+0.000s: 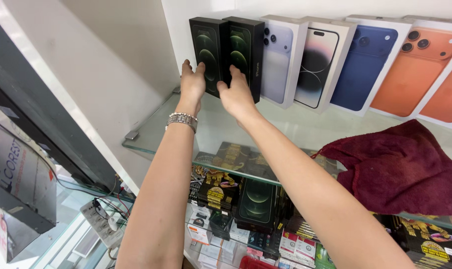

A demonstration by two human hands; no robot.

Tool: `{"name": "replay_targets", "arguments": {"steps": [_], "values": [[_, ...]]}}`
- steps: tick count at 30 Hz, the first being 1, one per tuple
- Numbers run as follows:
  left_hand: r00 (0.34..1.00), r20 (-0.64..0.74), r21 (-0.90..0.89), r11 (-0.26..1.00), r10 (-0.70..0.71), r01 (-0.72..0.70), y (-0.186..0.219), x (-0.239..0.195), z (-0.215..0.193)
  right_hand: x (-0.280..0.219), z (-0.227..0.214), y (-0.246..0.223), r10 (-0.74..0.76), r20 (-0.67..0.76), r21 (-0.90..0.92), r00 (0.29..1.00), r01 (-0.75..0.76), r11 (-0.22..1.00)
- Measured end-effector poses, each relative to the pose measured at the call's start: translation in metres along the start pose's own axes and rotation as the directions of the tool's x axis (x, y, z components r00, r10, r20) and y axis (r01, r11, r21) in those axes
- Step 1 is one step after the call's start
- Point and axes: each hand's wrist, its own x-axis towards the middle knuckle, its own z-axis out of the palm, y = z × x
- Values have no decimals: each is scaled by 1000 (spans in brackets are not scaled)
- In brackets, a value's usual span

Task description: The person removes several iPhone boxes from a glass shelf, wipes the shelf surface with a maroon cloth, and then places the boxes back. The person repeats this process for multiple boxes and different sections of the shelf.

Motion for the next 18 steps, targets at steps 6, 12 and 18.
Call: {"name": "replay_targets", "arguments": {"steps": [6, 12, 18], "values": [[990, 141, -5, 1000, 15, -15, -10, 29, -8, 17, 12, 2, 56, 40, 2, 998, -56, 998], [993, 109, 40, 999, -35, 31, 4, 24, -6, 10, 14, -10, 68, 84, -30, 994, -66, 997], [969, 243, -51, 996, -53, 68, 24, -1, 3, -22, -5, -20, 13, 8, -108, 1000, -12, 994]]}}
